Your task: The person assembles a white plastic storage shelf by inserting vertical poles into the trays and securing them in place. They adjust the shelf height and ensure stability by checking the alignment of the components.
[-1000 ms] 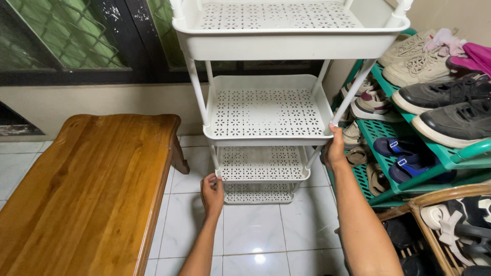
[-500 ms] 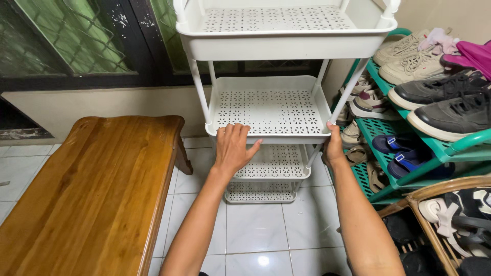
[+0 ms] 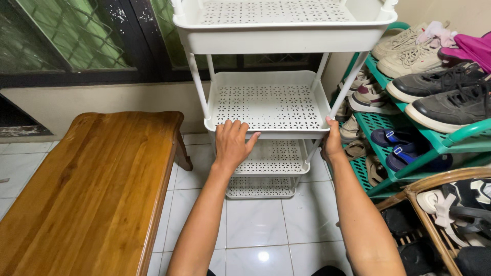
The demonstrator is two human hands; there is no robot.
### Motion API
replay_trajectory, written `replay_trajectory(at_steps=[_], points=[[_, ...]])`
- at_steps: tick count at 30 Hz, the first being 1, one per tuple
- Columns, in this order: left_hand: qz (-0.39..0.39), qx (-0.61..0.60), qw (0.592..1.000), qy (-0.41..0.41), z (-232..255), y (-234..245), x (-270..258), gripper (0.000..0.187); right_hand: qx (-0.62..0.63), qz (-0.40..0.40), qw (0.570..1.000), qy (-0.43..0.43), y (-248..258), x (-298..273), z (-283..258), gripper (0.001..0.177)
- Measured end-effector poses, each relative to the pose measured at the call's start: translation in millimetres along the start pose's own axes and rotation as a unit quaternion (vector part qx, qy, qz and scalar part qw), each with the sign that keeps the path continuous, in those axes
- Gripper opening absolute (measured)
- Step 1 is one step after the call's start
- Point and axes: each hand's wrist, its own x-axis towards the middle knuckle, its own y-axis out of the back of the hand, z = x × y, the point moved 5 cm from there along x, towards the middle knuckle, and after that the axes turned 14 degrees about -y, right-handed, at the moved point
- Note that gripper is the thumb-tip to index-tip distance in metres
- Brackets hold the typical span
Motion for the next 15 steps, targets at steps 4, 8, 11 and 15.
replay_trajectory(at_steps=[4,8,11,15], points=[[0.0,0.004,1.0,0.004,5,4,-5,0.033,0.013,0.0,1.0,-0.01,2,-4,4,0.061],[0.006,0.012,1.0,0.002,9,7,-7,0.034,0.025,-0.028,0.998,0.041,3,-6,4,0.061],[0.006,0.011,1.0,0.003,13,9,-10,0.033,0.018,-0.044,0.997,0.056,5,-8,5,0.061],[0.006,0.011,1.0,0.0,11,10,-8,0.033,-0.001,-0.013,1.0,0.021,8,-5,8,0.062]])
